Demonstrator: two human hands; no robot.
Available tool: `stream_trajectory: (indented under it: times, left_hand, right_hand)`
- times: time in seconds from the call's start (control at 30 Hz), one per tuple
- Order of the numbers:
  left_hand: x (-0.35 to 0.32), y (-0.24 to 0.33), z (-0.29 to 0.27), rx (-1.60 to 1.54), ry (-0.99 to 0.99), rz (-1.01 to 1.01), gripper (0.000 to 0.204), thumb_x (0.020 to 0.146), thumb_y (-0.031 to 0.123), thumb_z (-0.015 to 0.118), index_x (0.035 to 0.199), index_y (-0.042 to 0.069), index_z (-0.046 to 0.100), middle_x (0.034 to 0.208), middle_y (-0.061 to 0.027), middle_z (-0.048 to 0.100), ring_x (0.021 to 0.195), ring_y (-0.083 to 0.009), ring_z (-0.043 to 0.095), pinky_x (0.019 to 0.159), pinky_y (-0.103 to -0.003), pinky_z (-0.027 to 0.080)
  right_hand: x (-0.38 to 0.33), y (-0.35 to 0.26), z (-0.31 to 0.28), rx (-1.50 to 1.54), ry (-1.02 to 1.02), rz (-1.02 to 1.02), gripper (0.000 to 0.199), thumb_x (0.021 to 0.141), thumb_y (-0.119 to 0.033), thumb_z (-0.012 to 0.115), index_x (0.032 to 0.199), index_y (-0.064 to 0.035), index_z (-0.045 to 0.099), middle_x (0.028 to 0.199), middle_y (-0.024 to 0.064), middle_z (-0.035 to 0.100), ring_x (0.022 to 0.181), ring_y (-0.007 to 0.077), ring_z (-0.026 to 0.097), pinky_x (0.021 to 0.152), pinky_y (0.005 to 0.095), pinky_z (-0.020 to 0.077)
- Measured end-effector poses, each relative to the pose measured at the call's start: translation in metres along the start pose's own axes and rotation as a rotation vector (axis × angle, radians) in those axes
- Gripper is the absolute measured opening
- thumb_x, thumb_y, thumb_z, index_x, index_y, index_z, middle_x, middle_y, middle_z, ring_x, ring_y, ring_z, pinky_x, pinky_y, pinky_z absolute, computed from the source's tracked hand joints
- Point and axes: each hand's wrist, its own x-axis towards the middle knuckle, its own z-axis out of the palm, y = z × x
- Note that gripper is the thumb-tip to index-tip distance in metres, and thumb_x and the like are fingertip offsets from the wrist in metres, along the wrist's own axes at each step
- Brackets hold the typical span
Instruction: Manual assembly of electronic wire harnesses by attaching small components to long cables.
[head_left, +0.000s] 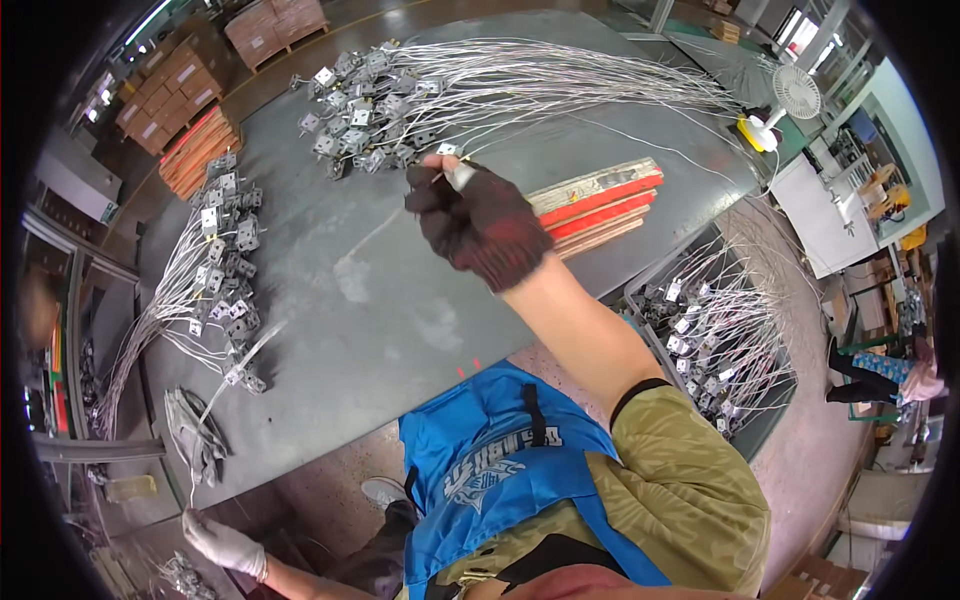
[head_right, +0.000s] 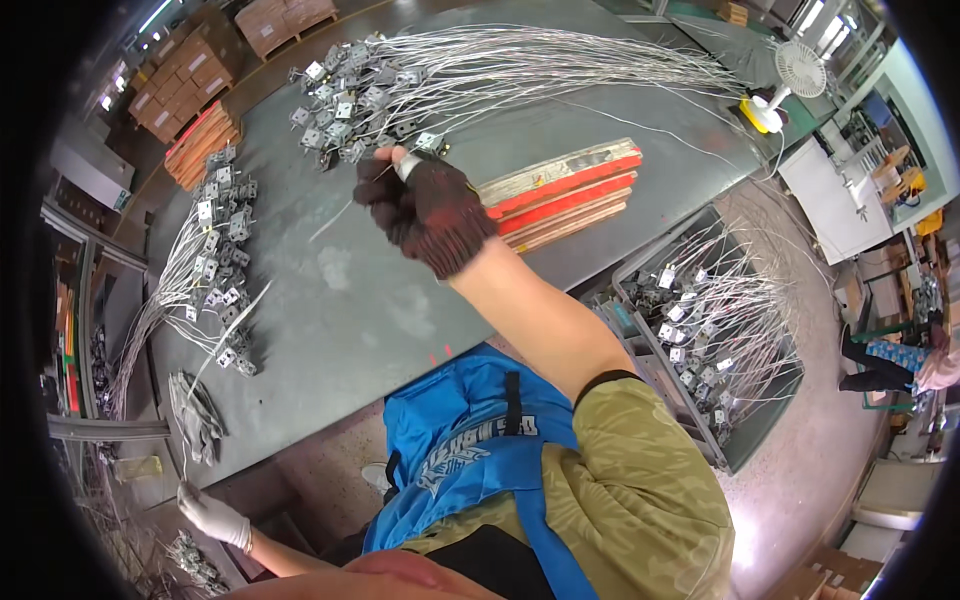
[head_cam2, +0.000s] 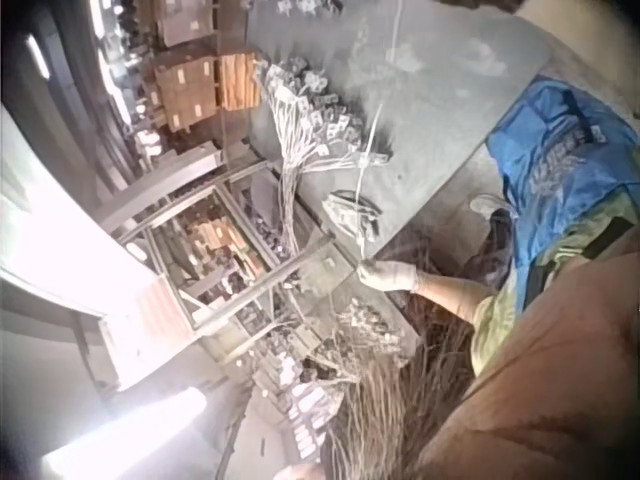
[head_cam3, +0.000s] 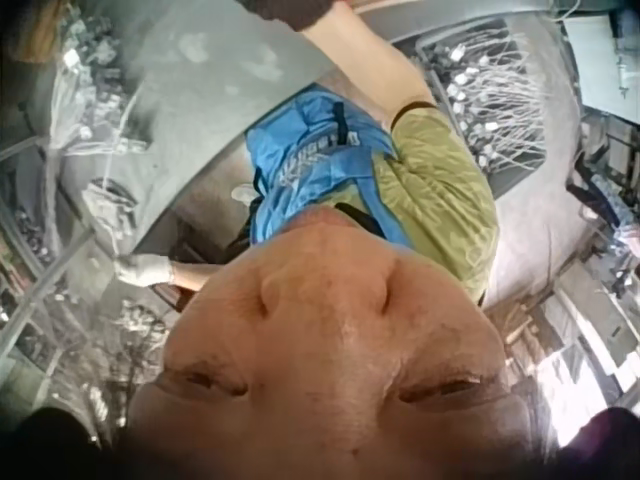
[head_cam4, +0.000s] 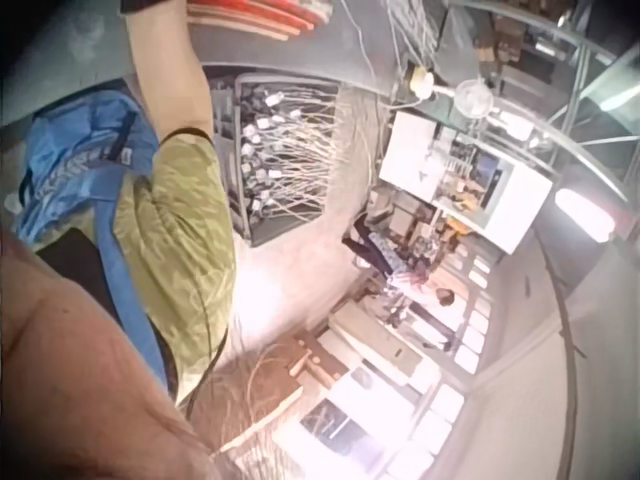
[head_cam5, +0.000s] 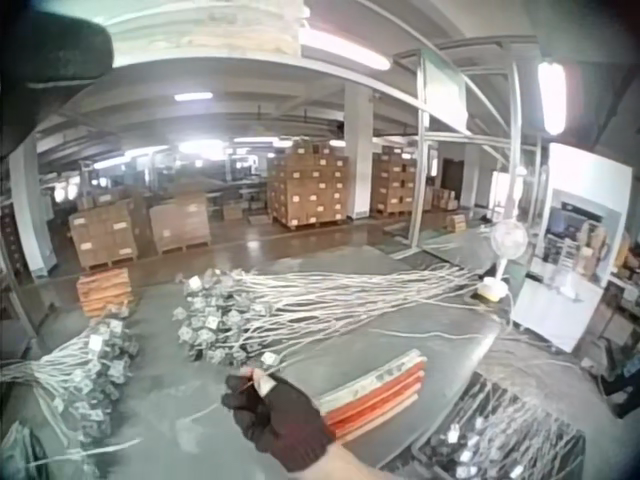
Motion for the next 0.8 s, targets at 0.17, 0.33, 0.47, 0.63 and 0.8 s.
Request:
stream_trajectory:
  times: [0.17, 0.33, 0.47, 0.63, 0.8]
  left_hand:
    - [-0.032, 0.052, 0.059, -0.289, 0.051, -0.072, 0.029, 0.096, -0.007, 0.057, 0.124, -0.003, 0.063, 0.115, -0.0166, 0.066, 0.107, -0.0277, 0.064, 0.094, -0.037, 0.054]
    - [-0.075, 0.213, 0.074, -0.491, -0.294, 0.356, 0.031, 0.082, -0.001, 0.071, 0.112, 0.007, 0.066, 0.1, -0.0113, 0.066, 0.096, -0.0317, 0.064, 0.109, -0.05, 0.041]
    - [-0.104, 0.306, 0.048, -0.695, -0.525, 0.561, 0.026, 0.083, 0.009, 0.074, 0.108, 0.009, 0.067, 0.095, -0.0086, 0.065, 0.093, -0.0304, 0.06, 0.095, -0.05, 0.044]
    - [-0.109, 0.344, 0.046, -0.774, -0.529, 0.524, 0.021, 0.083, 0.013, 0.077, 0.101, 0.008, 0.068, 0.09, -0.0064, 0.065, 0.085, -0.0294, 0.058, 0.079, -0.044, 0.044]
    - [-0.121, 0.358, 0.039, -0.808, -0.551, 0.541, 0.017, 0.083, 0.012, 0.077, 0.096, 0.007, 0.067, 0.091, -0.0079, 0.066, 0.085, -0.0314, 0.058, 0.077, -0.045, 0.046]
  right_hand:
    - [-0.107, -0.065, -0.029, -0.326, -0.175, -0.289, 0.028, 0.101, -0.036, 0.063, 0.111, -0.0097, 0.062, 0.087, 0.0015, 0.063, 0.067, 0.015, 0.062, 0.05, 0.0266, 0.0449]
    - [-0.136, -0.144, -0.113, -0.477, 0.075, -0.57, 0.025, 0.104, -0.028, 0.058, 0.117, -0.0071, 0.063, 0.082, 0.0031, 0.064, 0.06, 0.0147, 0.056, 0.049, 0.0269, 0.0409]
    - [-0.13, -0.168, -0.21, -0.39, 0.497, -0.615, 0.038, 0.102, -0.024, 0.062, 0.136, -0.0103, 0.052, 0.09, 0.0032, 0.063, 0.065, 0.0125, 0.053, 0.051, 0.026, 0.0412]
    - [-0.103, -0.199, -0.295, -1.352, 1.353, -0.789, 0.055, 0.094, -0.02, 0.064, 0.144, -0.0058, 0.048, 0.111, 0.0164, 0.07, 0.088, 0.0289, 0.068, 0.08, 0.0382, 0.0541]
    - [-0.11, -0.211, -0.318, -2.185, 1.417, -0.55, 0.038, 0.091, -0.03, 0.062, 0.123, -0.0107, 0.066, 0.131, 0.0079, 0.064, 0.123, 0.0308, 0.059, 0.102, 0.048, 0.046]
